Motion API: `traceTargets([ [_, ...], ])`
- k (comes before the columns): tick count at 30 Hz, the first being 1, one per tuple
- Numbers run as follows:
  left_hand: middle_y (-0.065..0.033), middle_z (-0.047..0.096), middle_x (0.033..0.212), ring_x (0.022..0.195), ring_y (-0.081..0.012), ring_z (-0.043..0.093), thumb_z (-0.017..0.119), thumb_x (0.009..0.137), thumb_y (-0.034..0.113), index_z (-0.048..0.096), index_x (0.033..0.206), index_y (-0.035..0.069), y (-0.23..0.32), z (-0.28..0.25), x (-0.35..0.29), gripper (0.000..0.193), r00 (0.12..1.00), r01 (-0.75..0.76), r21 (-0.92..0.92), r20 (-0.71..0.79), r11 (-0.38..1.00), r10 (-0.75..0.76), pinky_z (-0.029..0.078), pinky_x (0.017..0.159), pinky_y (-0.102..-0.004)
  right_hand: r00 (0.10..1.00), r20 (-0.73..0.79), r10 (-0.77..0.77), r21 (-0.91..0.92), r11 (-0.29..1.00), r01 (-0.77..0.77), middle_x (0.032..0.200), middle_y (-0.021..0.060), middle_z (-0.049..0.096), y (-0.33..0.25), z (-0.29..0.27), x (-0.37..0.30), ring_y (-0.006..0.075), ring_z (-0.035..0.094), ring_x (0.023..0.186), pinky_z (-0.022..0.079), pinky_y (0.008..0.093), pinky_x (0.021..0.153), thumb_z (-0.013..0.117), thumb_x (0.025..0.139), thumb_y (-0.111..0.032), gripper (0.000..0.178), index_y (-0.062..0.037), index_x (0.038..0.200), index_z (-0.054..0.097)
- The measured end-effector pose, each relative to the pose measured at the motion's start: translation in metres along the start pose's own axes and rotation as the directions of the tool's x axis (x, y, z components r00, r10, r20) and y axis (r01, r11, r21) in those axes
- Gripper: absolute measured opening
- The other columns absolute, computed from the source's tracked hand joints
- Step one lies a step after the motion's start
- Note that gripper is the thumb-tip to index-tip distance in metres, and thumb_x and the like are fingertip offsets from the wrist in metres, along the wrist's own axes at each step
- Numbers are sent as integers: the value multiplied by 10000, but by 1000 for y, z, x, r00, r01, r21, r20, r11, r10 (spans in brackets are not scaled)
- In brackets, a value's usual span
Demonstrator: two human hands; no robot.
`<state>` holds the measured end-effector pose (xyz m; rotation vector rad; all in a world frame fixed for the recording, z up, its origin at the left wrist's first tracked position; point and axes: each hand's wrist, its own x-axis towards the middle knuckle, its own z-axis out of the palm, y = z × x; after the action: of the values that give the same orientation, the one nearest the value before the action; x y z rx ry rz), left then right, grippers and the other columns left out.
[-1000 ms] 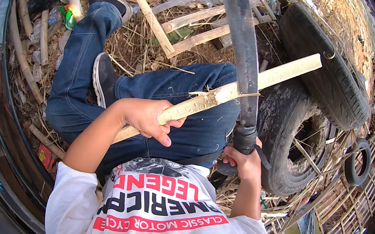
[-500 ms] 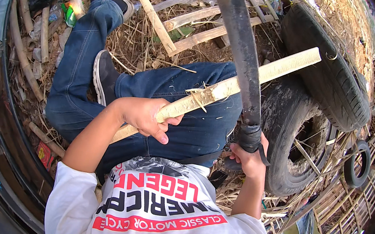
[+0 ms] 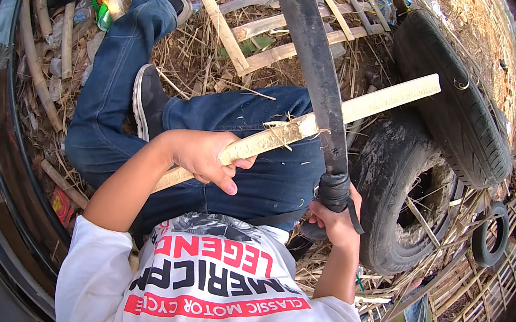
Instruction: The person assembles a bamboo lattice by hand and with a hammer, then uses a machete to shave and whittle a separate bamboo stick.
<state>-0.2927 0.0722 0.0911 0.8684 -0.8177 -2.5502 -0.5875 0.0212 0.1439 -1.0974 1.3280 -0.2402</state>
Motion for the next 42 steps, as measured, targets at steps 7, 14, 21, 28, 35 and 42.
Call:
traceTargets([
  [7, 85, 326, 582, 446, -16, 310, 718, 793, 13, 365, 841, 131, 3, -7, 0, 375, 1000, -14, 59, 13, 998, 13, 259, 377, -218, 997, 68, 39, 113, 993, -47, 583, 68, 525, 9, 9, -3, 130, 469, 403, 455, 288, 432, 685, 627, 70, 376, 2, 947, 498],
  [14, 88, 309, 578, 449, -11, 320, 726, 773, -16, 340, 819, 143, 1, 1, 5, 420, 1000, -17, -14, -8, 1000, 17, 278, 381, -208, 941, 327, 91, 498, 830, -253, 598, 52, 504, 13, -6, 1, 120, 441, 401, 483, 308, 441, 695, 595, 76, 451, 23, 1003, 512],
  [21, 87, 312, 575, 435, -15, 314, 721, 799, 27, 349, 843, 139, 9, 2, 8, 391, 998, -62, 51, 7, 997, 62, 262, 369, -220, 983, -163, -82, 81, 992, 96, 628, 62, 561, 22, 12, 3, 124, 556, 469, 447, 246, 429, 667, 720, 51, 265, 4, 909, 488],
  [28, 85, 301, 583, 456, -15, 316, 722, 759, -44, 310, 804, 146, 7, 1, 7, 456, 998, -40, 25, -45, 999, 41, 274, 389, -211, 944, 326, 40, 407, 896, -179, 608, 72, 526, 21, -3, 1, 142, 457, 401, 456, 303, 431, 693, 603, 56, 403, 12, 965, 522],
  [35, 88, 294, 573, 445, -12, 306, 721, 762, -45, 308, 813, 147, 9, 1, 4, 458, 997, -74, -47, -9, 996, 73, 258, 375, -215, 997, -67, -26, 437, 898, 53, 607, 68, 522, 14, 7, -4, 122, 451, 404, 469, 297, 441, 677, 636, 53, 352, 16, 947, 517],
  [42, 87, 301, 571, 421, -7, 268, 730, 782, 5, 319, 832, 152, -10, 2, 11, 439, 992, -110, -166, 45, 980, 119, 195, 360, -214, 993, -104, -58, 117, 991, 70, 599, 68, 562, 11, 11, -2, 136, 549, 447, 444, 260, 410, 635, 698, 107, 255, 5, 886, 497],
])
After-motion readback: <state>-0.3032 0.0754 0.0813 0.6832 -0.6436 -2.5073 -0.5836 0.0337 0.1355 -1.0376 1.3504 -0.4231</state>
